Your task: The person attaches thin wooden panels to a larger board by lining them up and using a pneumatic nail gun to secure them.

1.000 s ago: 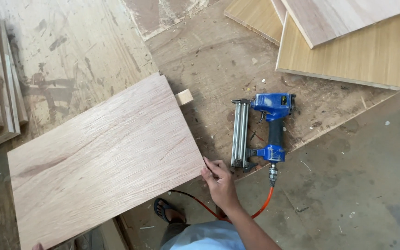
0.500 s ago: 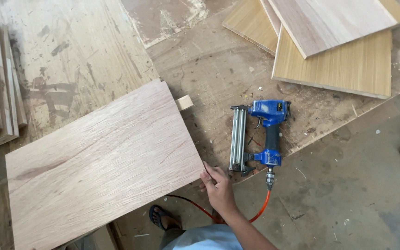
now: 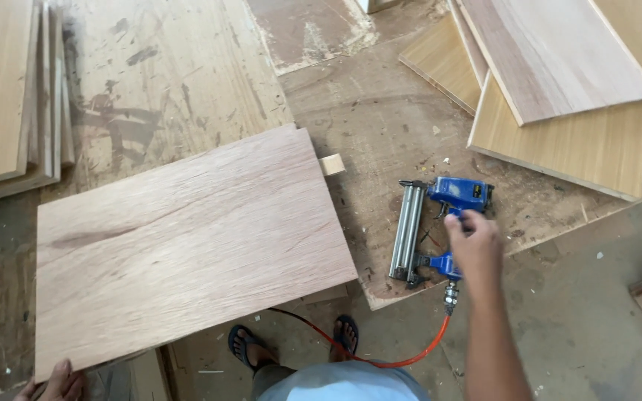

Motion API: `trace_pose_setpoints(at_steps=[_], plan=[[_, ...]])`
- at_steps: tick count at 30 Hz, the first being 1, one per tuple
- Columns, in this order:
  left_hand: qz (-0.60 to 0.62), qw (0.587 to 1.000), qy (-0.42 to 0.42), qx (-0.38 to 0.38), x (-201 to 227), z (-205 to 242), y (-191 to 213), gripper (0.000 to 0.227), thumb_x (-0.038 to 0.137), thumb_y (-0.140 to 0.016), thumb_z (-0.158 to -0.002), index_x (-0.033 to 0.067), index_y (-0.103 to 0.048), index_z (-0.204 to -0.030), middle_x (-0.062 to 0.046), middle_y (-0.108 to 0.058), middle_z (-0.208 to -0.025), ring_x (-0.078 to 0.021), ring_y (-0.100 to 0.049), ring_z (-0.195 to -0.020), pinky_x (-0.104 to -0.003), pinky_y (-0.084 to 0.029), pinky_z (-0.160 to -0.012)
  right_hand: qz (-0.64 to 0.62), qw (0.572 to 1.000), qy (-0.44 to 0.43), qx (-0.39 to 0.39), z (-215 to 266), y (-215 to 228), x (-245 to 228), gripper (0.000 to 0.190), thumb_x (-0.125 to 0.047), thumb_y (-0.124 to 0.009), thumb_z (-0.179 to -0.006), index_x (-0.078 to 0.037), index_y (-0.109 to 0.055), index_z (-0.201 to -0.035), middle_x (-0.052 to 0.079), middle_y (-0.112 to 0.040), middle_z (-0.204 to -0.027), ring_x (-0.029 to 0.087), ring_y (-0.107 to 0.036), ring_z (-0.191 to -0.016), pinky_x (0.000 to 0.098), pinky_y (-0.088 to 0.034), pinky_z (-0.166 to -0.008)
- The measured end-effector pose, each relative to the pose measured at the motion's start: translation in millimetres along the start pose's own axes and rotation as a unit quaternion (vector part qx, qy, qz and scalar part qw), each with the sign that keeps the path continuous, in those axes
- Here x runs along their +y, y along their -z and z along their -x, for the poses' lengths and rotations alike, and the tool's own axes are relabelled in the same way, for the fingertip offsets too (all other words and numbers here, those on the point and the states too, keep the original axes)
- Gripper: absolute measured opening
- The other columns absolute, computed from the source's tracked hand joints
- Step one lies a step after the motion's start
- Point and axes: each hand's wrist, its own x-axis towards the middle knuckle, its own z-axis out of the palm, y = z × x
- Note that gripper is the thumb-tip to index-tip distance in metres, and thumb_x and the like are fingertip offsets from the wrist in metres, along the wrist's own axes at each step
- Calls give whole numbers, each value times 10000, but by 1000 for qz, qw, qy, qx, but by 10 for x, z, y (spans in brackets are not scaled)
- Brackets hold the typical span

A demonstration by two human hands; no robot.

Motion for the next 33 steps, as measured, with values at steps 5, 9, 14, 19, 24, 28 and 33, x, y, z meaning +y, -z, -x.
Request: trace_pose_setpoints(at_steps=[5, 9, 14, 19, 24, 28, 33], plan=[[-73, 973, -155, 151, 27, 150, -149, 681, 215, -869, -998, -144, -419, -1362, -302, -624, -1193, -338, -734, -871, -408, -674, -809, 60, 982, -176, -38, -656, -36, 249, 661, -471, -844, -790, 35, -650, -1169, 209, -694, -1135, 378, -649, -1057, 491, -505, -904], [-8, 973, -197, 117, -320, -354, 10, 604, 143, -889, -951, -112, -463, -1297, -275, -662, -1122, -298, -739, -850, -406, -709, -749, -21, 972, -217, -85, -411, -4, 102, 706, -309, -857, -758, 2, -525, -1298, 201, -632, -1259, 369, -604, -1164, 499, -448, -1047], [-1, 984, -127, 128, -169, -212, -13, 592, 128, -885, -884, -43, -483, -1284, -169, -618, -1171, -294, -706, -961, -439, -699, -753, -99, 973, -203, -53, -316, -48, 225, 423, -108, -794, -761, -81, -663, -1162, 125, -714, -1010, 272, -667, -853, 428, -497, -787], [-10, 983, -155, 102, -114, -163, -24, 596, 115, -866, -918, -99, -451, -1288, -281, -577, -1238, -342, -702, -974, -452, -681, -775, -288, 943, -136, -99, -18, 289, -172, 345, 5, -707, -827, -48, -548, -1129, 146, -653, -921, 249, -619, -703, 380, -556, -691], [18, 986, -145, 74, -70, -57, -16, 562, 133, -839, -927, -38, -446, -1291, -194, -605, -1148, -261, -718, -905, -401, -677, -796, -185, 958, -68, -208, 274, 685, -572, 210, -140, -758, -875, 5, -648, -980, 198, -674, -736, 287, -594, -562, 407, -497, -593], [24, 989, -132, 68, -67, -7, -11, 550, 121, -826, -924, -20, -438, -1287, -203, -608, -1163, -266, -709, -933, -390, -678, -811, 116, 947, -92, -285, 711, 627, -1048, 228, -169, -741, -888, -28, -660, -1048, 173, -721, -752, 257, -674, -650, 356, -571, -661], [20, 988, -134, 76, -56, 10, -17, 560, 123, -829, -921, -4, -428, -1291, -183, -585, -1155, -278, -701, -930, -403, -677, -807, 246, 927, -20, -282, 744, 389, -938, 318, -424, -717, -853, -114, -667, -907, 87, -764, -636, 195, -750, -630, 323, -551, -670]])
